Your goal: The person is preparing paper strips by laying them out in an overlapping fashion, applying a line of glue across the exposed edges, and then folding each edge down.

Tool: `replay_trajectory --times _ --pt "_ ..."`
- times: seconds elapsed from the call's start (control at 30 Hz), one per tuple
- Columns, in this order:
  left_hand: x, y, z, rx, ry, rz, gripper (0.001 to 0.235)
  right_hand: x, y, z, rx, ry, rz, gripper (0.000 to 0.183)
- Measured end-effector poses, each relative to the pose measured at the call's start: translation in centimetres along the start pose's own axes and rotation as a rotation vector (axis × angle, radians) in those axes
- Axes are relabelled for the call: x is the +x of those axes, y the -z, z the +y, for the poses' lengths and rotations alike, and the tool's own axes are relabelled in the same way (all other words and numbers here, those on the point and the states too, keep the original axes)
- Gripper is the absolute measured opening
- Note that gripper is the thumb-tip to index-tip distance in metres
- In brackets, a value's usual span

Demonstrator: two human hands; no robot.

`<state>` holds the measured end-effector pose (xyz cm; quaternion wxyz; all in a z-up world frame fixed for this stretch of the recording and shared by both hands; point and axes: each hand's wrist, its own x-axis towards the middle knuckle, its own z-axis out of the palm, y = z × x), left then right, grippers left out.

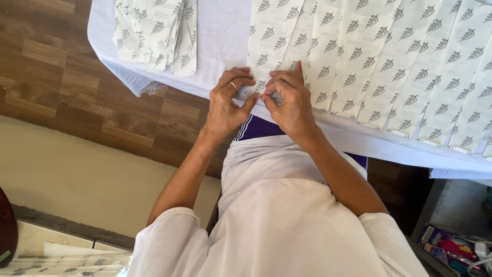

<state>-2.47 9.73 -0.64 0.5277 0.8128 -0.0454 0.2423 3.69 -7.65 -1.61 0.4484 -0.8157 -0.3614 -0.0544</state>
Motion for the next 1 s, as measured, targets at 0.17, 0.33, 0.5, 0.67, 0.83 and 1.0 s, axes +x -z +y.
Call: replay_trajectory --times 0.17,0.33,0.5,0.67,0.83,1.0 --pt "0.4 0.6 0.5 -0.037 0.082 -0.01 0.021 0.1 0.3 -0.2 0.007 -0.038 -0.022 0.015" --pt "1.5 2.0 0.8 -0.032 0.1 -0.047 0.032 0.0 0.3 -0.2 -0.004 -0.045 -0.033 0.013" --pt "5.1 5.9 -4.7 0.622 -0.163 0.205 0.018 0.0 0.3 -0.4 0.044 0.024 -0.001 0.018" --pt "7.1 8.3 -9.7 1.097 0.001 0.202 0.021 0.1 0.6 -0.7 0.049 0.033 -0.009 0.018" --pt "7.9 8.8 -10.9 1.233 -0.25 0.518 0.03 -0.2 0.4 -0.5 0.061 0.032 -0.002 0.018" --pt "7.9 7.3 -9.0 1.29 -0.222 0.536 0.022 -0.4 0.3 -0.4 0.051 0.031 -0.007 0.018"
